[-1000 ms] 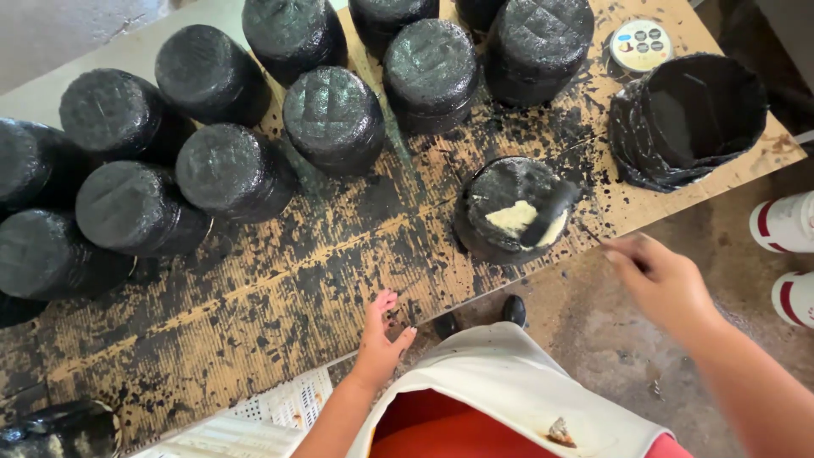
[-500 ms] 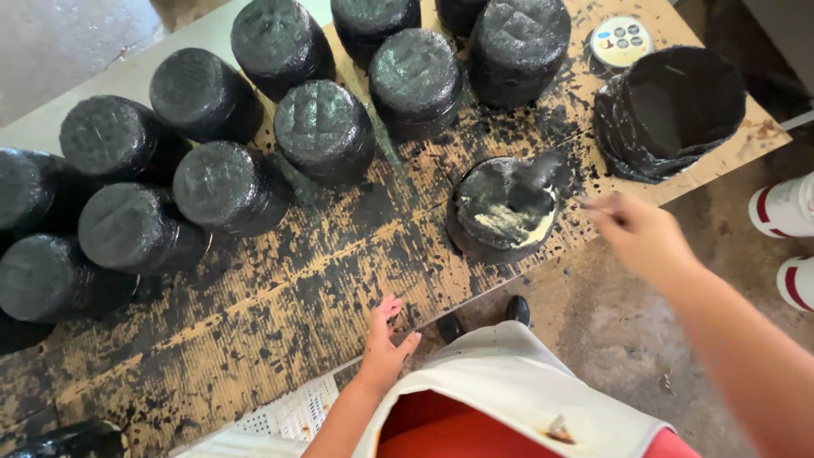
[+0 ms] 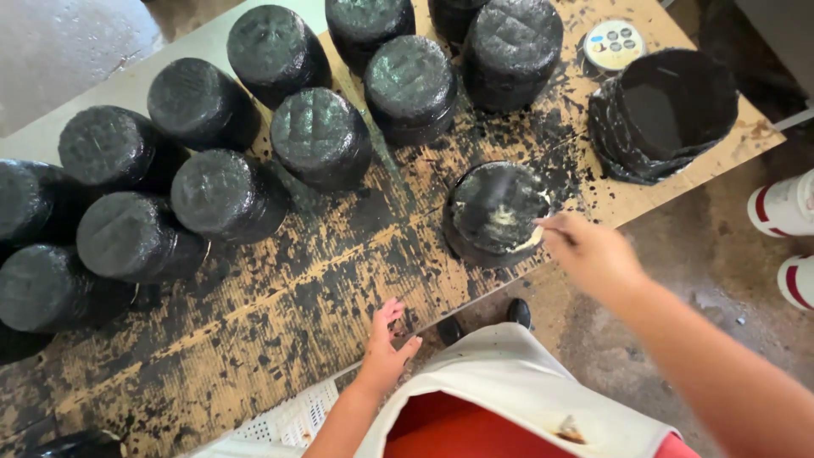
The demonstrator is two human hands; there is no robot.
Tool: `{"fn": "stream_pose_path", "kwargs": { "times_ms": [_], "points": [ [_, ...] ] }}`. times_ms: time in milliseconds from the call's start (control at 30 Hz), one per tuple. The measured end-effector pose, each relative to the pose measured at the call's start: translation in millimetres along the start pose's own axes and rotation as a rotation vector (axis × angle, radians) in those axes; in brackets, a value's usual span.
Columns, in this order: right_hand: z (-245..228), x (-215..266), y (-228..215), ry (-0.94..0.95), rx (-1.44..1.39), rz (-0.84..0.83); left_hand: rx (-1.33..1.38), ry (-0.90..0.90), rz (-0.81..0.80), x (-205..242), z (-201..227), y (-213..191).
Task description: Applying black wax to a cheese wheel with a brush and then applying a label
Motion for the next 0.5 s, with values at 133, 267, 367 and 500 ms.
{"fn": "stream_pose_path", "kwargs": {
  "times_ms": [133,267,367,500],
  "points": [
    [32,-20,23,-0.265,0.244,0.034,-0.045,-0.027,0.012,4,18,-1],
    [103,14,3,-0.147,0.043,0.174,-0.013,0.045,0.033,-8,10,-8],
    [120,17,-6,-0.070,-0.165,0.316,-0.019,0.000,0.033,-6,0,-9],
    [93,-24,-12,0.017,-0.222,0.327,-0.050,-0.058,-0.003,-6,6,-5]
  ]
}}
Point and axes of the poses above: each hand's wrist, its own x-axis away from the middle knuckle, its own y-axis out of the palm, z = x × y, the point moved 9 cm from there along -x, towards the middle knuckle, and after that the axes turned 13 degrees about -y, right-handed, at the moved point
